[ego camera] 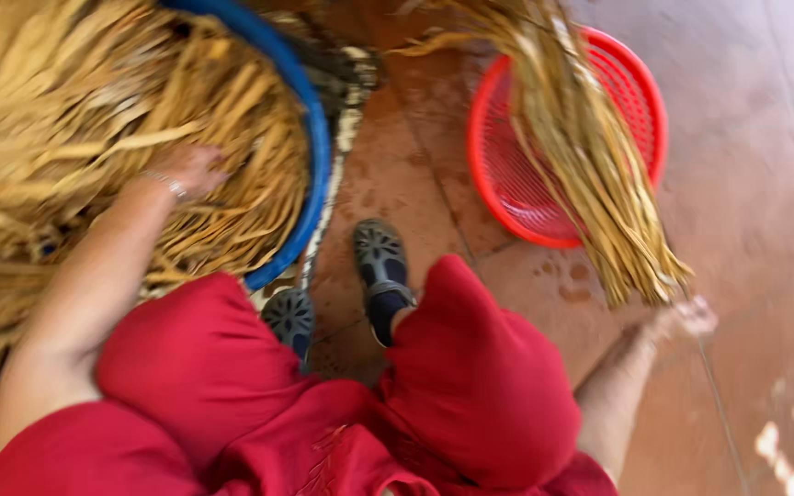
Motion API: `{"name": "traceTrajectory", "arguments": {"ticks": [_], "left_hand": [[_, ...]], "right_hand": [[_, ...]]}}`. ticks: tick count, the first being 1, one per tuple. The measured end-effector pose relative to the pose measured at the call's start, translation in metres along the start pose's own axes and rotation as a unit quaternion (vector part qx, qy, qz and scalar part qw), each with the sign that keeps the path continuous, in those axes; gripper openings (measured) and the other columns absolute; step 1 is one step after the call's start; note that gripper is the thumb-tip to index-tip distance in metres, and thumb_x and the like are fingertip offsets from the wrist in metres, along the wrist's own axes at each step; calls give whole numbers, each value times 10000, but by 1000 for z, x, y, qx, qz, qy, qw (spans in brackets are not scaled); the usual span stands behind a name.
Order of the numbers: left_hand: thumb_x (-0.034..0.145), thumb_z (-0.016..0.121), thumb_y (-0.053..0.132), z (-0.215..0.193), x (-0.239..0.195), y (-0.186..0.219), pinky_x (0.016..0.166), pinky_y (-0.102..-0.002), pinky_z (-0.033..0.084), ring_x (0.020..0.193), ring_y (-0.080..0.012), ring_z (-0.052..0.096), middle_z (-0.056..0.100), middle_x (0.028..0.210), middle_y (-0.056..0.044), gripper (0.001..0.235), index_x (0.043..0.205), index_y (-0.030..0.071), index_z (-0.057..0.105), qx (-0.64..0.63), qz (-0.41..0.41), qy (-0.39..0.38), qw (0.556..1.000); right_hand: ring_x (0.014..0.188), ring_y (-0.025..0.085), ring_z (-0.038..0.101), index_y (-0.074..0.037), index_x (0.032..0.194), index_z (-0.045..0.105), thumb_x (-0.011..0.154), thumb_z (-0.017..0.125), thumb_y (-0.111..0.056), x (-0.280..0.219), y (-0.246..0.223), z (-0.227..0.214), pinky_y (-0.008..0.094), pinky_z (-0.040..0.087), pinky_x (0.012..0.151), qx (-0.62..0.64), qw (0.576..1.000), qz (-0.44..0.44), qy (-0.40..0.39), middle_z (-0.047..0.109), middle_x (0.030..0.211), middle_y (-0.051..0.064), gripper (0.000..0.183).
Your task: The person sits on the floor and processes dried plant strips by hand. They pull strips from a blue basin, separate and align them, and place the processed bundles into a red basket.
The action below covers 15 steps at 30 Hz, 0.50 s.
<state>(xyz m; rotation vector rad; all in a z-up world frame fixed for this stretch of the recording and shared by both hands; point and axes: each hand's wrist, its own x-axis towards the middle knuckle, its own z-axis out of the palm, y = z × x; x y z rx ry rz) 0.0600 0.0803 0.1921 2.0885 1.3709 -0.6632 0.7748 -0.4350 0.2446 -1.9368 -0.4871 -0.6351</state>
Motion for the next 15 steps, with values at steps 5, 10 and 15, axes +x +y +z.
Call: {"name": "traceTrajectory", "arguments": {"ticks": [5,10,15], "left_hand": [[963,637,329,40,12,-11,1156,-435,410,1328,-314,547,632,1354,-140,392,1279,100,684,-17,94,60,994],[959,614,338,80,25,10,1174,-479,306,1376,-318,439,509,1449,-106,444,1356,138,620,-58,8,73,996],[1008,616,373,94,31,33,1119,-461,389,1273,-350,529,577,1341,-196,467,1317,23,591,-112,-6,87,990]], "right_hand": [[1109,310,688,-27,1256,657,1127,719,-268,35,-83,31,472,544,925,-186,940,-287,-8,680,1224,128,280],[1123,273,679,3,1207,723,1098,653,27,30,-233,134,324,547,801,72,943,-187,-266,708,1264,146,132],[1120,252,627,-7,1140,658,1080,644,104,-19,-393,200,319,556,930,118,789,-370,-477,681,1246,121,126]]}}
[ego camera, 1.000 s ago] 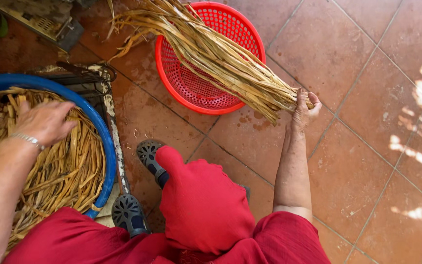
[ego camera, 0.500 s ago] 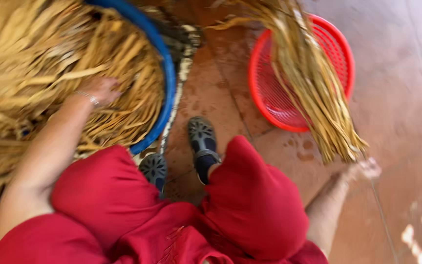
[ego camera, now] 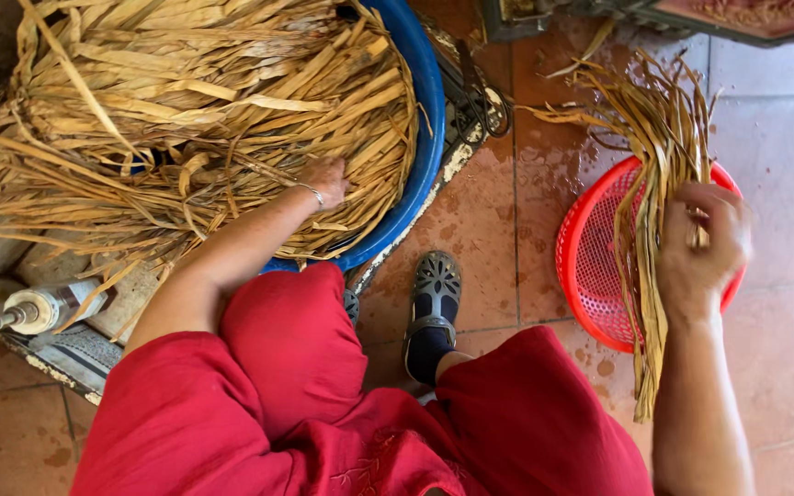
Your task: The person sits on the floor and processes dried plant strips by hand. They pull strips from a blue basin, separate and align them, and place the processed bundles into a red basket.
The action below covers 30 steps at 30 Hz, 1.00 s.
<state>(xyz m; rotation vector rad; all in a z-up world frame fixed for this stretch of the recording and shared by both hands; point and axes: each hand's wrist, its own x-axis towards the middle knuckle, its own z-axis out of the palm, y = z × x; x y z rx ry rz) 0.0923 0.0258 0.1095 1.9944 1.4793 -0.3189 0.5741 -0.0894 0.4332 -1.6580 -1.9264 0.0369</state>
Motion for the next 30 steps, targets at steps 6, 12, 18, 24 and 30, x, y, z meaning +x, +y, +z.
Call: {"name": "traceTrajectory", "arguments": {"ticks": [6,12,18,24,30], "left_hand": [[960,638,382,0,7,21,912,-453,509,1049,-310,624,657,1123,-162,392,1183,60,643,-67,-50,-42,996],[994,647,186,4,18,34,562,-328,533,749,-234,636,688,924,-199,206,1011,-13,699,-682,-298,15,667],[954,600,189,-54,-8,2,510,-380,554,619,-221,600,661,898,-135,197,1083,127,735,14,-39,138,990],[963,573,154,-124,-67,16,639,-351,538,658,-194,660,698,821,-90,261,1152,66,730,-285,72,293,910],[967,609,237,-168,-105,74,584,-295,502,639,-114,589,669,762,-41,267,1158,82,710,-438,110,207,868]], "right_hand": [[1062,283,644,-77,1086,712,949,760,-89,93,-97,55,405,551,920,-14,960,-189,-204,697,1141,97,145],[924,277,662,-92,1032,744,935,726,-239,116,-143,122,425,579,791,-73,898,-308,-306,695,979,97,178],[856,226,728,-85,1085,738,949,723,-174,97,-139,159,360,596,772,183,916,-57,-353,735,988,89,164],[911,236,715,-22,1186,699,928,694,-99,97,-129,191,346,584,779,201,961,-65,-177,716,1107,177,270],[1038,217,738,-75,1364,559,1017,552,-428,108,-139,214,384,639,782,467,771,298,-315,706,1269,99,495]]}}
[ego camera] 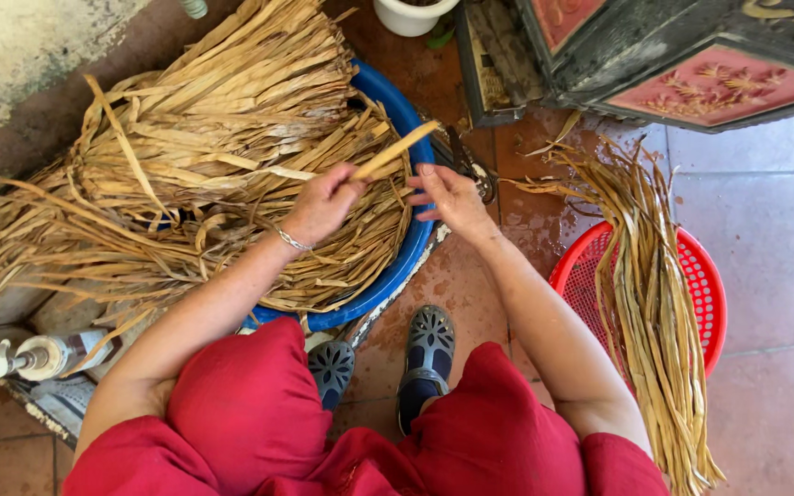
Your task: The person sits on the floor and processes dried plant strips by hand. They pull strips from a blue basin, separate and align them, and place the processed bundles into a red basket.
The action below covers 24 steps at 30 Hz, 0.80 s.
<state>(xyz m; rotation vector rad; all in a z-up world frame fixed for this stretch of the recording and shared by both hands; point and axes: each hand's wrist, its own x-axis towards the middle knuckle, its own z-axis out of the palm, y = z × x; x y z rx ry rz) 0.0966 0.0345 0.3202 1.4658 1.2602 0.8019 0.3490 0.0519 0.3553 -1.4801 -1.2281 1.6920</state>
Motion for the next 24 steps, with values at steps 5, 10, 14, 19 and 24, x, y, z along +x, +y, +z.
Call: {"name": "traceTrajectory", "arguments": {"ticks": [5,10,14,19,24], "left_hand": [[953,670,290,37,-7,24,581,-314,480,620,-136,579,667,727,-49,283,1149,93,724,71,10,-56,996],[1039,543,346,71,27,25,654,-344,558,700,-159,662,693,802,-90,322,1053,48,664,-164,-8,-153,974],[1037,480,290,96,67,42,674,-425,551,721,-263,689,692,788,-156,314,999,35,660,75,128,-106,983],[1018,446,308,120,84,62,625,-408,563,589,-226,693,685,645,-95,400,829,67,703,103,68,-163,979],[1015,364,323,132,52,52,465,-316,566,490,-150,628,621,606,-41,405,816,75,614,50,-65,-244,966]], "right_hand": [[1197,250,645,-38,1424,551,1063,527,-424,-14,-3,6,427,571,979,151,976,-143,71,677,1361,134,529],[1290,228,588,-54,1361,612,1067,458,-432,-30,-11,2,449,508,1051,136,986,-93,0,622,1435,71,502],[1309,237,585,-38,1351,651,1093,429,-415,-28,-15,-8,448,478,1107,79,989,-119,31,653,1396,103,507],[1120,301,681,7,1185,685,1093,429,-371,-9,1,-43,502,536,1026,231,956,-120,136,730,1226,198,466],[656,184,537,-79,981,604,1090,429,-319,15,23,-89,435,552,697,449,855,-3,260,569,749,23,317]]}}
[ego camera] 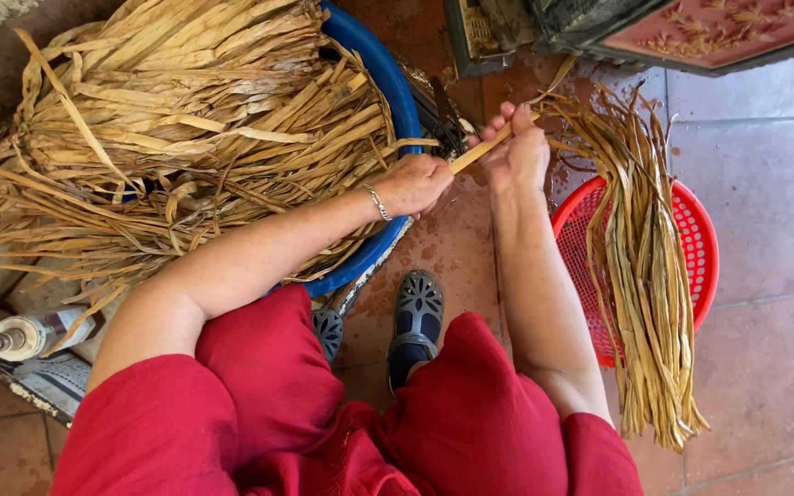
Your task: The person sits on the floor and processes dried plant strips by hand. They pull strips from a blue basin, separate and align them, and place the processed bundles into a red basket.
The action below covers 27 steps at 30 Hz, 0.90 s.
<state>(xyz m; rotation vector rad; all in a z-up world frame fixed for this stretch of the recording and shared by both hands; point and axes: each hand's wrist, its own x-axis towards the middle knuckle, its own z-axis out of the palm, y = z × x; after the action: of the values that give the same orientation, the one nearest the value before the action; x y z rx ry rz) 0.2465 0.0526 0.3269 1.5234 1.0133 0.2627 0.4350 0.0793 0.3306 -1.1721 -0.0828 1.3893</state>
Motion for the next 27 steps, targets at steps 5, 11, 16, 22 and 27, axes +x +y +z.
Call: {"name": "traceTrajectory", "arguments": {"ticks": [5,11,16,22,27], "left_hand": [[1000,380,319,9,-5,-12,452,-301,554,476,-133,603,583,582,-15,357,802,99,579,8,-3,-17,1000],[995,392,335,5,-24,-23,465,-309,555,509,-117,615,561,587,2,348,827,116,604,38,-1,-46,998],[978,362,312,1,-27,-30,503,-350,504,451,-137,597,586,532,-34,316,878,165,624,101,102,-38,989],[967,448,300,-13,-39,-27,587,-423,501,557,-255,616,616,623,-122,303,863,81,629,154,145,0,978],[955,445,303,-18,-56,-29,610,-436,512,573,-295,629,605,624,-140,293,915,96,649,138,137,-15,981]], "right_hand": [[446,108,289,-106,837,548,1085,436,-317,26,10,-17,311,313,432,26,998,-14,-53,330,538,-53,344],[453,107,287,-75,828,580,1046,424,-174,41,-40,-44,284,273,405,9,982,-124,139,375,543,-30,286],[453,107,297,-63,826,606,1014,433,-141,58,-57,-73,276,273,405,50,968,-171,179,411,538,-18,267],[443,113,283,-97,765,582,942,463,-129,102,-75,-105,296,259,399,41,964,-206,163,381,522,-30,217],[424,108,258,-124,735,543,890,484,-117,131,-95,-150,286,238,394,89,959,-215,159,368,501,-50,166]]}}
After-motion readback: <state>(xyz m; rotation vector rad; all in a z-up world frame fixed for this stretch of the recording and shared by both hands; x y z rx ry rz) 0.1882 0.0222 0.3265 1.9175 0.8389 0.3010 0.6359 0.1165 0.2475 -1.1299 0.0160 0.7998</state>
